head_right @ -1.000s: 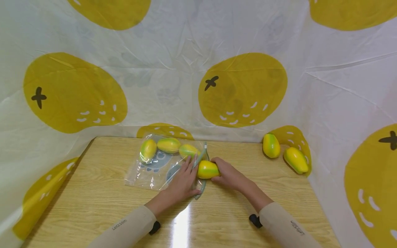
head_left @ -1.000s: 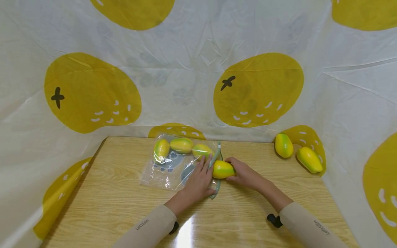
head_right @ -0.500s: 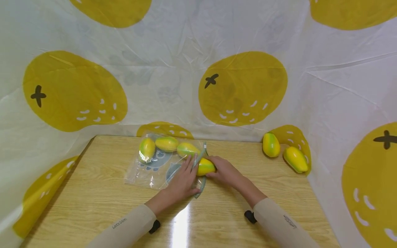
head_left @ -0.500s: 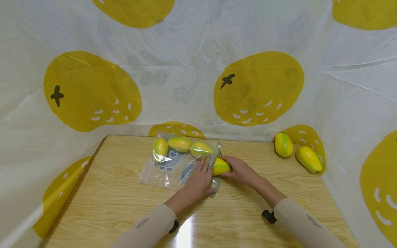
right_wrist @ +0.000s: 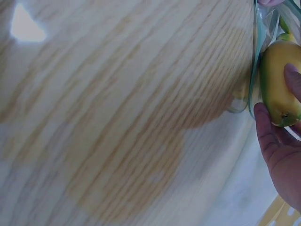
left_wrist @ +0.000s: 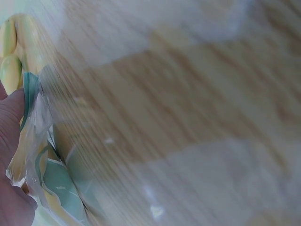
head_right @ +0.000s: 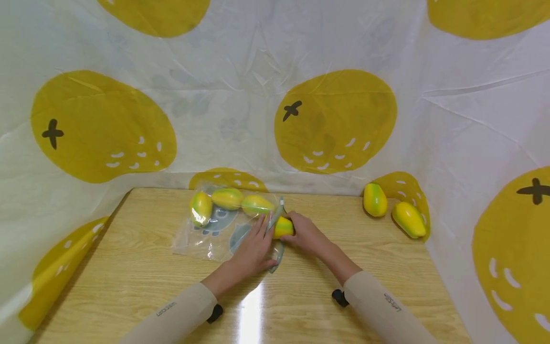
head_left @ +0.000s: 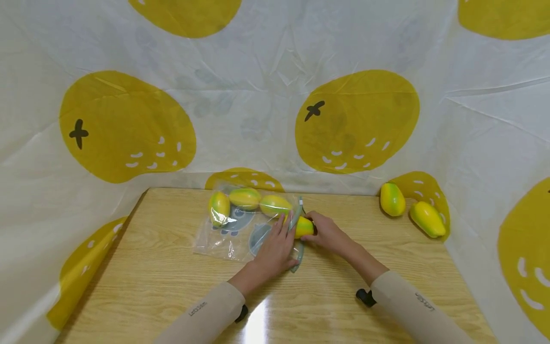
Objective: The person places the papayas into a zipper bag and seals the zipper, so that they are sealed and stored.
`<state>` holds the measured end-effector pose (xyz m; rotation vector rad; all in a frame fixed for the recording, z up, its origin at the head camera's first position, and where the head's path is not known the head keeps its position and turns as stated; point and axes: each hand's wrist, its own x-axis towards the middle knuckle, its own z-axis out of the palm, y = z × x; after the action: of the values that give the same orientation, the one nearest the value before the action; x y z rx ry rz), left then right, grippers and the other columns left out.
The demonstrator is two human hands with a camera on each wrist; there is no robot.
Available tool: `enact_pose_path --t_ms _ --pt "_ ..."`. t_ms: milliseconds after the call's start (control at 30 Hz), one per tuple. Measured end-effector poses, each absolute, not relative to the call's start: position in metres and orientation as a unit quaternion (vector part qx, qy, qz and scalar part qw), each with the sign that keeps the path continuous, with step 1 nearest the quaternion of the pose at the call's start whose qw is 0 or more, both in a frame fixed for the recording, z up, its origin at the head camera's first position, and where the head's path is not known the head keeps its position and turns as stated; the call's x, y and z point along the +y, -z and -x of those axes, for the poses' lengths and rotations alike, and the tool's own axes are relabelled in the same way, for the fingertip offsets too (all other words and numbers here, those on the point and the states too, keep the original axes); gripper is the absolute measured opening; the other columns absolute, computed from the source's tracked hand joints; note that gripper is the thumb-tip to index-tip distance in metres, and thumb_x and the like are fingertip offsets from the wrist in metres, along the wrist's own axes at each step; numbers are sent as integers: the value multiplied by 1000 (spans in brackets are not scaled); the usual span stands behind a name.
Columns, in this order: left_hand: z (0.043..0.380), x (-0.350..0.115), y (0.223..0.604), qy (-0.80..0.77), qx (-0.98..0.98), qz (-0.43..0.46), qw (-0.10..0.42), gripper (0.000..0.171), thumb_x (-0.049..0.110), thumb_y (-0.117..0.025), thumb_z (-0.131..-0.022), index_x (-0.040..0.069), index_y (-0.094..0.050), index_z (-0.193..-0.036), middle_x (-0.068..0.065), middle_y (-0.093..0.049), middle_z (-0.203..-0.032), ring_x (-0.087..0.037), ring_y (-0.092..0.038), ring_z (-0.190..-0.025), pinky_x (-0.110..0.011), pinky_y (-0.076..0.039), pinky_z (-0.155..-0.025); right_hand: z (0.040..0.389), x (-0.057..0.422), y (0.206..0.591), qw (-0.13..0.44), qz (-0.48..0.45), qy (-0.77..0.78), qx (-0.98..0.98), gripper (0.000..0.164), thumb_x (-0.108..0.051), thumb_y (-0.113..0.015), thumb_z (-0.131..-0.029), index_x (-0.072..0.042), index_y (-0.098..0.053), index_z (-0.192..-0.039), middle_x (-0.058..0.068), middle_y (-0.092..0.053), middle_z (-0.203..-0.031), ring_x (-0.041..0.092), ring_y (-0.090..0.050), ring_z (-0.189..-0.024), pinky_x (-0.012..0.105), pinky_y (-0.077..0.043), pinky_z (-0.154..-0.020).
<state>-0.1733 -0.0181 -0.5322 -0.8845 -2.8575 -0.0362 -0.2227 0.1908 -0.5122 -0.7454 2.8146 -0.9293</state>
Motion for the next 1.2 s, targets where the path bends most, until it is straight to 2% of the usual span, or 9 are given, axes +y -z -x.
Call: enact_pose_path --t_ms 100,233,333,533,667,833,1000,1200 --pt "174 -18 533 12 -952 295 77 116 65 -82 -77 -2 -33 -159 -24 -6 -172 -42 -17 -158 -45 -33 -125 223 194 515 36 266 309 912 59 -19 -83 -89 4 -56 -136 17 -65 -125 27 -64 -109 45 -58 -93" --pt "175 -19 533 8 -952 296 78 116 65 -81 -77 -1 -33 -159 -23 -5 -172 -40 -15 -159 -45 -31 -126 222 203 518 41 310 321 894 60 -6 -71 -96 7 -48 -149 25 -58 -131 33 -64 -113 45 -59 -95" --pt "175 -19 533 5 -950 300 84 118 65 -82 -76 -1 -32 -160 -22 -5 -172 -40 -14 -159 -46 -31 -126 221 207 518 51 324 325 887 59 1 -64 -98 8 -42 -152 27 -54 -131 35 -64 -113 45 -59 -96" --pt "176 -19 533 -2 -948 305 92 119 66 -83 -74 -1 -33 -159 -23 -7 -172 -40 -15 -159 -44 -31 -126 224 202 514 84 269 394 875 49 3 -67 -96 8 -48 -141 27 -58 -136 37 -68 -113 39 -61 -92" --pt "176 -20 532 -13 -948 305 94 117 67 -82 -74 -1 -36 -158 -23 -8 -172 -40 -15 -159 -44 -32 -125 228 196 513 87 241 422 870 42 0 -70 -95 4 -55 -134 24 -65 -130 35 -71 -109 35 -62 -87" --pt "176 -21 530 -23 -949 301 93 117 68 -82 -74 0 -37 -158 -23 -8 -172 -39 -14 -160 -44 -32 -125 230 191 517 67 244 437 863 41 0 -72 -93 4 -56 -131 24 -67 -127 36 -72 -107 35 -63 -85" --pt "176 -21 529 -22 -948 303 93 118 67 -82 -74 -1 -36 -158 -23 -8 -172 -39 -14 -160 -44 -30 -126 229 186 526 47 254 455 852 42 1 -77 -89 8 -56 -125 27 -67 -120 35 -73 -100 30 -63 -80" --pt "176 -20 528 -13 -946 308 97 119 65 -85 -72 -3 -37 -157 -25 -9 -171 -39 -17 -159 -45 -30 -126 227 182 528 71 208 461 860 42 -4 -81 -87 3 -59 -122 17 -70 -112 28 -72 -101 29 -62 -84"
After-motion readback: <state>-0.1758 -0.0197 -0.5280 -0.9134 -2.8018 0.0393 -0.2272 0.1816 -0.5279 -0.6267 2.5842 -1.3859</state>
